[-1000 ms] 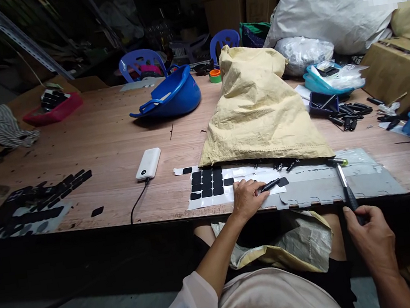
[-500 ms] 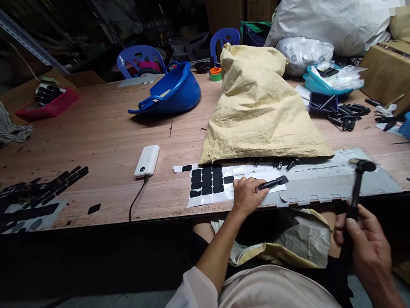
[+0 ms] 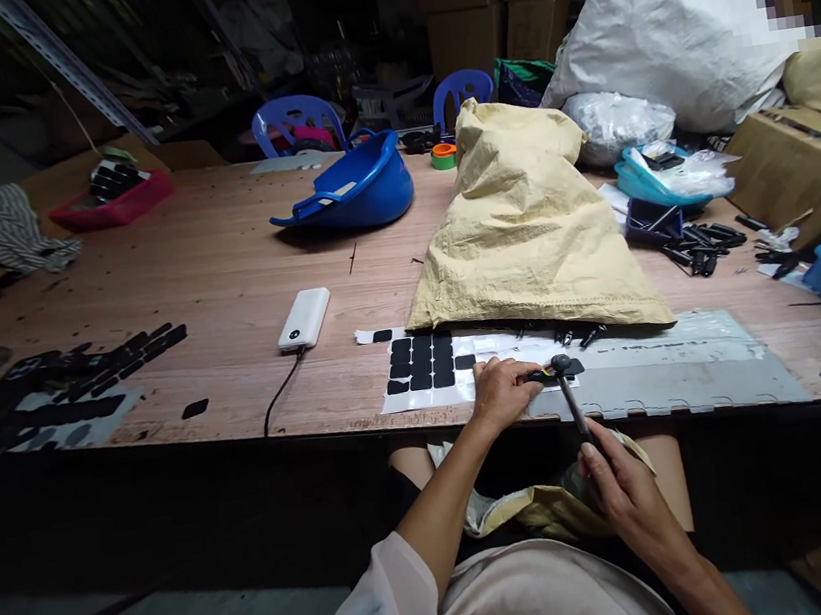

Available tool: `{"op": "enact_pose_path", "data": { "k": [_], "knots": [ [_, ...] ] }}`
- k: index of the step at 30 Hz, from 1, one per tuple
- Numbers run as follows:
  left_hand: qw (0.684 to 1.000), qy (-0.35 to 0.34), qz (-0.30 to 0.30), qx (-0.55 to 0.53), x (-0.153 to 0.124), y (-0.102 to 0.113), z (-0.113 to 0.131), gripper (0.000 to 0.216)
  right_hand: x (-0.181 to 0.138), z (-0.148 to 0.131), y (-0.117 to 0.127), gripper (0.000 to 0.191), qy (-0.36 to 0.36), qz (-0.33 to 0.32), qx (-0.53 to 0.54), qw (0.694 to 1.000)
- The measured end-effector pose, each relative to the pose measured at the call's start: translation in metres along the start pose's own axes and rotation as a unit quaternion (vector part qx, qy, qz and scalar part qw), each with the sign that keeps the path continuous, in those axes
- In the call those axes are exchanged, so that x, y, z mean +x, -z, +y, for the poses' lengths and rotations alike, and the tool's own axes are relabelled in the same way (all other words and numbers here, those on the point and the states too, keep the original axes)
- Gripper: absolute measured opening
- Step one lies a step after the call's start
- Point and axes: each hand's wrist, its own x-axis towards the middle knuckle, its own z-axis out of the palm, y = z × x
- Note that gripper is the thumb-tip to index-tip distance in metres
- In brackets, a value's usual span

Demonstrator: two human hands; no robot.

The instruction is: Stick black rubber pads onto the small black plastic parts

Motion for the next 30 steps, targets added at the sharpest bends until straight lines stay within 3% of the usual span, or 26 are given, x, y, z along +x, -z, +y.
{"op": "enact_pose_path", "data": {
  "k": [8,13,19,26,30],
  "knots": [
    [1.0,0.007,0.014,0.003,0.0,-0.002,0.002,0.02,0.001,-0.001,-0.005,0.057,0.031,0.022,-0.061,0.997],
    [1.0,0.008,0.015,0.002,0.0,-0.002,0.004,0.02,-0.002,-0.011,-0.006,0.053,0.068,0.08,-0.066,0.992],
    [1.0,-0.001,-0.004,0.011,0.001,0.002,0.005,0.015,0.0,-0.005,-0.01,0.052,0.057,0.041,-0.084,0.994],
    [1.0,0.001,0.0,0.0,0.002,0.001,0.004,0.02,-0.001,-0.009,0.001,0.052,0.072,0.094,-0.078,0.99],
    [1.0,-0.001,-0.008,0.008,0.002,0.002,0.005,0.02,0.0,-0.001,-0.009,0.051,0.08,0.078,-0.083,0.99]
  ]
}}
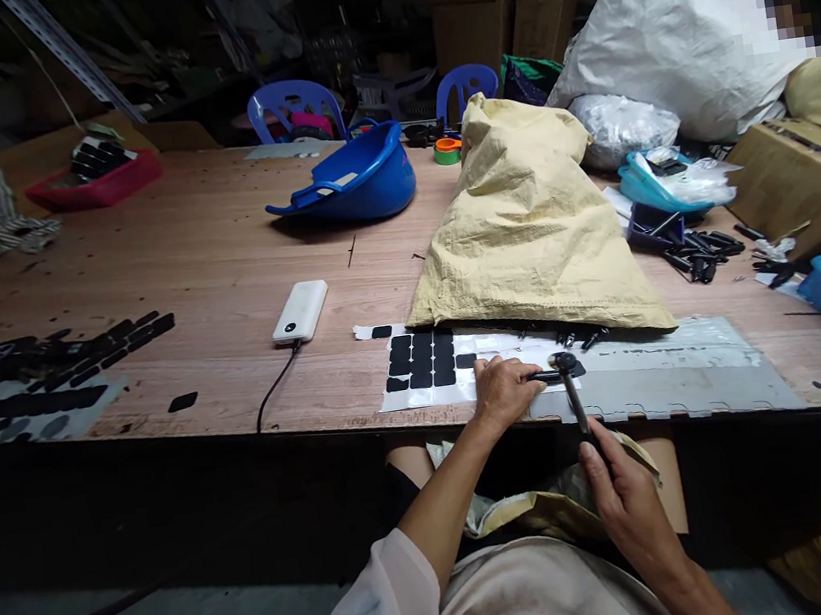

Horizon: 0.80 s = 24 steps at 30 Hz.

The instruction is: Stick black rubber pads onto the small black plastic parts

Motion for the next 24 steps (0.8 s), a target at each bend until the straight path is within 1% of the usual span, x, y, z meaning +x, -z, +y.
{"op": "enact_pose_path", "data": {
  "k": [3,5,9,11,15,17,20,24],
  "knots": [
    [1.0,-0.005,-0.006,0.01,0.0,0.0,0.0,0.019,-0.001,0.006,-0.007,0.053,0.0,-0.033,-0.01,0.999],
    [1.0,-0.005,-0.006,0.009,0.0,0.0,0.0,0.019,-0.002,0.007,-0.007,0.052,-0.004,-0.029,-0.013,0.999],
    [1.0,0.001,0.004,0.004,0.001,-0.001,0.0,0.021,-0.004,0.007,-0.002,0.051,-0.003,0.038,-0.005,0.999],
    [1.0,0.0,0.006,0.005,0.001,-0.002,0.0,0.021,-0.004,0.009,-0.001,0.052,-0.001,0.051,-0.006,0.999],
    [1.0,-0.004,0.015,0.006,0.001,-0.004,-0.001,0.02,-0.005,0.014,-0.002,0.053,-0.013,0.015,-0.01,1.0],
    [1.0,-0.007,0.02,0.005,0.0,-0.005,-0.002,0.019,-0.004,0.012,0.002,0.053,-0.022,0.016,-0.001,1.0],
    [0.999,-0.019,0.027,0.004,-0.001,-0.007,-0.005,0.017,-0.001,0.009,0.013,0.056,-0.052,0.042,-0.004,0.998],
    [0.999,-0.039,0.031,0.01,-0.002,-0.007,-0.007,0.016,0.01,0.016,0.028,0.067,-0.117,0.11,-0.014,0.987]
  ]
}}
